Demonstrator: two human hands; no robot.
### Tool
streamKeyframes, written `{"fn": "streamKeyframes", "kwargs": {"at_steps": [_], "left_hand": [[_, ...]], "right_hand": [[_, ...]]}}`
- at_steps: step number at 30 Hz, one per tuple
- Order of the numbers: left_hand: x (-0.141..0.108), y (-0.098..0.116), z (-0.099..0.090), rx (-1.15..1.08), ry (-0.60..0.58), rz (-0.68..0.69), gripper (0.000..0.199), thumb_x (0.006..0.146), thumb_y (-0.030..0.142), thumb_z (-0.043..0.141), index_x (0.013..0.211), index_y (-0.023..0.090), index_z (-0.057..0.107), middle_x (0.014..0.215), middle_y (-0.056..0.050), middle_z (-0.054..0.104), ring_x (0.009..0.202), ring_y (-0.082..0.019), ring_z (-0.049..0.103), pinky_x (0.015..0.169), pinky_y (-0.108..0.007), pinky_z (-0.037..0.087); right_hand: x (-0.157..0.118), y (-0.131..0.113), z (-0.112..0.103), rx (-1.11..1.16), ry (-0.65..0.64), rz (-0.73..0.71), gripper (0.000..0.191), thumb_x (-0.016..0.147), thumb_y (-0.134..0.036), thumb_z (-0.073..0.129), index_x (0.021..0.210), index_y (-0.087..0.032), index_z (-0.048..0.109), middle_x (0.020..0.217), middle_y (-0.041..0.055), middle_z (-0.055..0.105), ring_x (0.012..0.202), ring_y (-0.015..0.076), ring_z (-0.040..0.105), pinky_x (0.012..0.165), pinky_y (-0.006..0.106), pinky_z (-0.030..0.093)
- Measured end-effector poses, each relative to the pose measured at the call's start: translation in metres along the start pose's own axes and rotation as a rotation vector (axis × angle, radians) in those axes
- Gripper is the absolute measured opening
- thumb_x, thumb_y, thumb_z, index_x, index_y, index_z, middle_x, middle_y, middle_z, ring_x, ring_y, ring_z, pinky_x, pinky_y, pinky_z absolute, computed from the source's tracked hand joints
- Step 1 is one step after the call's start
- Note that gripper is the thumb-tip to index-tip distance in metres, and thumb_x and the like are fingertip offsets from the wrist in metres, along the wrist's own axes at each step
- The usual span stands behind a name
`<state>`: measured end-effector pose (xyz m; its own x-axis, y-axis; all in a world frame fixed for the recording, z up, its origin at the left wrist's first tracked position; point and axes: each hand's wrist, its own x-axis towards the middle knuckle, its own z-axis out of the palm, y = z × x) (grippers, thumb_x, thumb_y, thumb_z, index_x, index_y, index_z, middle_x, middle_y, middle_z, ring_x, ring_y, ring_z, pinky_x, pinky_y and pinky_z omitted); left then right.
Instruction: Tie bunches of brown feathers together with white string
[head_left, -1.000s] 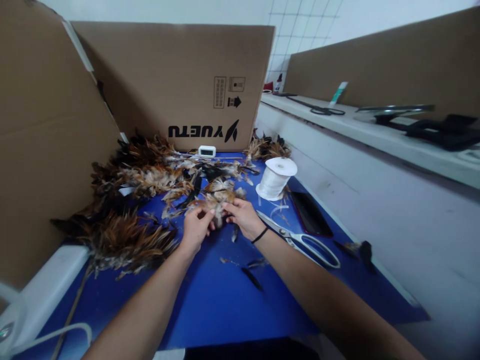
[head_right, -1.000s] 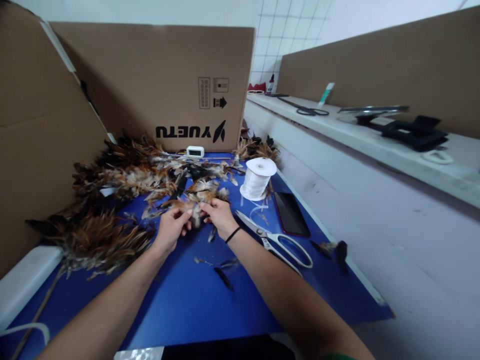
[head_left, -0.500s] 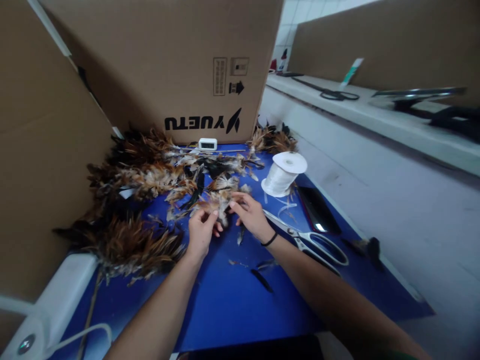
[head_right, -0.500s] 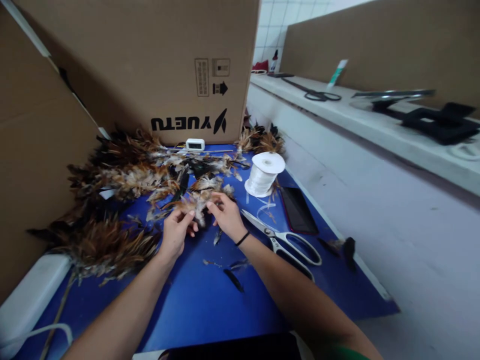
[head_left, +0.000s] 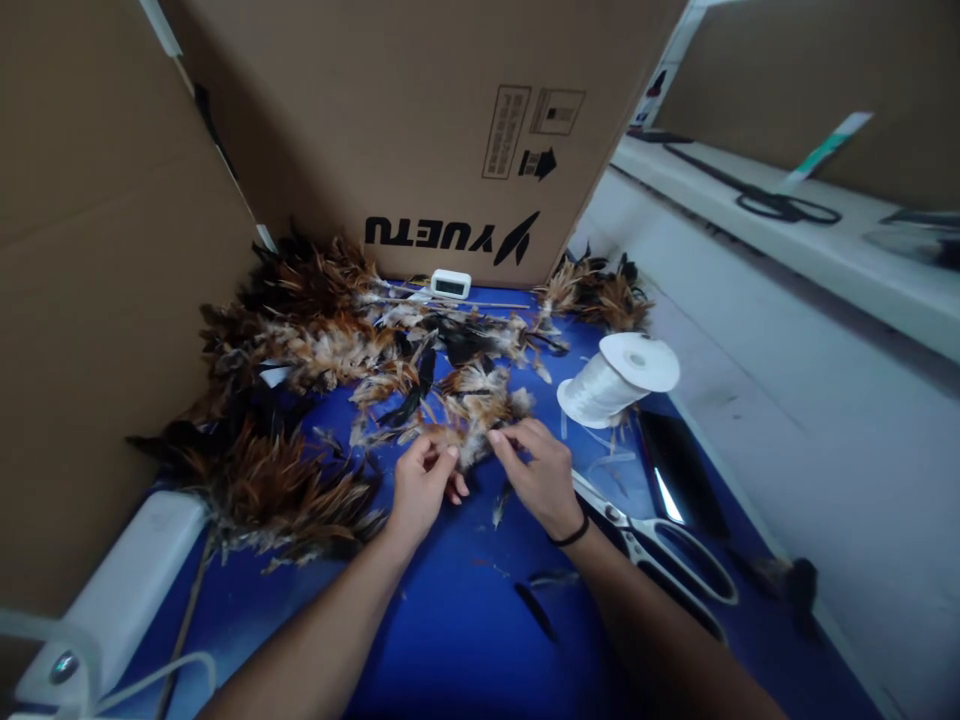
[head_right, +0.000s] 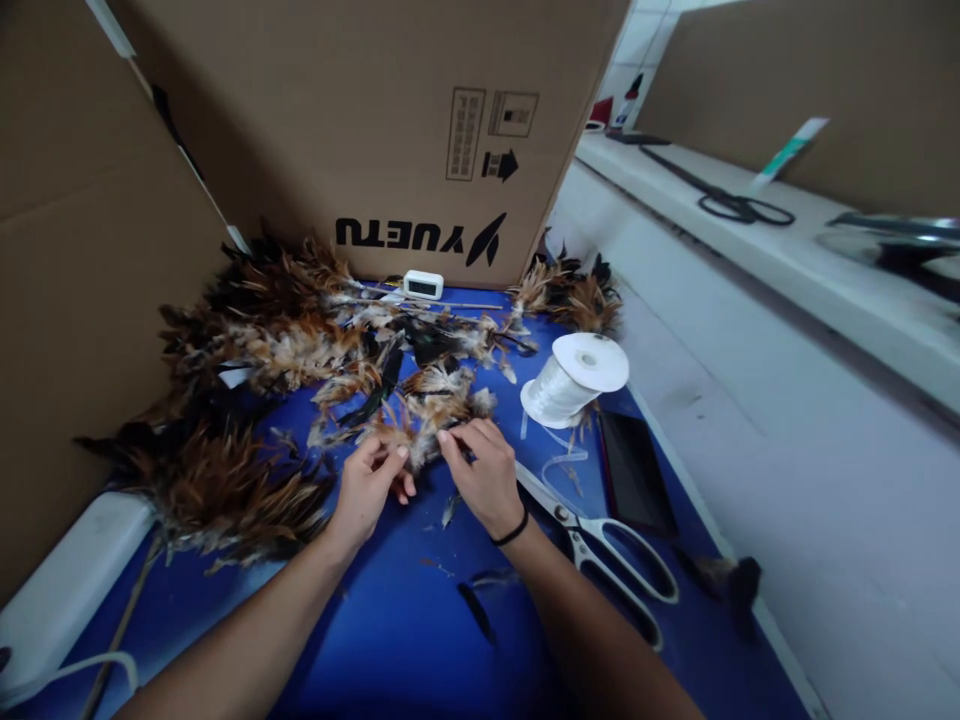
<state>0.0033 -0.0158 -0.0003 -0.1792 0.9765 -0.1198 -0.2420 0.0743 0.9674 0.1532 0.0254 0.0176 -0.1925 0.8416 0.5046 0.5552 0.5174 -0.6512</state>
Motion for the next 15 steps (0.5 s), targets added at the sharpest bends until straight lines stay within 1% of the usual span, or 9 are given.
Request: {"fn": "streamKeyframes", "kwargs": {"at_steps": [3,6,8,10,13,15], "left_hand": [[-0.001,-0.001,0.000,0.028,-0.036,0.003,0.023,0.080,0.037,0.057,0.085,0.015,0.052,0.053,0.004,0.056,0.040,-0.011,0.054,0.035,-0.020,0.043],[-0.002,-0.002,0.000,0.091,-0.070,0.018,0.022,0.080,0.037,0.055,0.082,0.016,0.052,0.050,0.003,0.055,0.040,-0.011,0.053,0.037,-0.020,0.043],[-0.003,-0.003,0.000,0.147,-0.086,0.036,0.021,0.081,0.036,0.054,0.076,0.016,0.051,0.051,0.002,0.056,0.043,-0.011,0.055,0.038,-0.020,0.044],[-0.004,-0.005,0.000,0.183,-0.089,0.045,0.020,0.082,0.036,0.052,0.075,0.017,0.050,0.051,0.002,0.056,0.042,-0.012,0.055,0.038,-0.021,0.044],[-0.004,-0.008,0.001,0.201,-0.083,0.057,0.019,0.081,0.035,0.052,0.074,0.018,0.049,0.053,0.002,0.057,0.044,-0.013,0.056,0.039,-0.022,0.046],[-0.004,-0.009,0.001,0.205,-0.081,0.052,0.018,0.080,0.035,0.052,0.078,0.018,0.050,0.055,0.002,0.057,0.047,-0.015,0.059,0.039,-0.023,0.047]], "right_hand": [[-0.001,0.000,0.005,0.074,-0.138,0.098,0.021,0.084,-0.033,0.056,0.070,-0.018,0.059,0.066,-0.0010,0.051,0.062,0.0113,0.046,0.062,0.025,0.039],[-0.004,0.002,0.012,0.148,-0.223,0.186,0.030,0.083,-0.037,0.057,0.061,-0.018,0.048,0.059,-0.0041,0.041,0.057,0.0095,0.040,0.054,0.023,0.034],[-0.006,0.002,0.018,0.202,-0.239,0.207,0.031,0.081,-0.037,0.058,0.060,-0.018,0.046,0.059,-0.0043,0.041,0.057,0.0093,0.040,0.054,0.022,0.034],[-0.009,0.003,0.022,0.260,-0.236,0.210,0.030,0.082,-0.035,0.057,0.060,-0.017,0.048,0.060,-0.0035,0.045,0.059,0.0096,0.043,0.057,0.022,0.036],[-0.015,0.004,0.028,0.331,-0.225,0.287,0.029,0.082,-0.036,0.055,0.061,-0.017,0.050,0.058,-0.0032,0.048,0.057,0.0097,0.045,0.056,0.022,0.038],[-0.018,0.005,0.030,0.356,-0.226,0.339,0.030,0.082,-0.038,0.055,0.062,-0.017,0.051,0.057,-0.0032,0.050,0.055,0.0099,0.046,0.054,0.022,0.038]]}}
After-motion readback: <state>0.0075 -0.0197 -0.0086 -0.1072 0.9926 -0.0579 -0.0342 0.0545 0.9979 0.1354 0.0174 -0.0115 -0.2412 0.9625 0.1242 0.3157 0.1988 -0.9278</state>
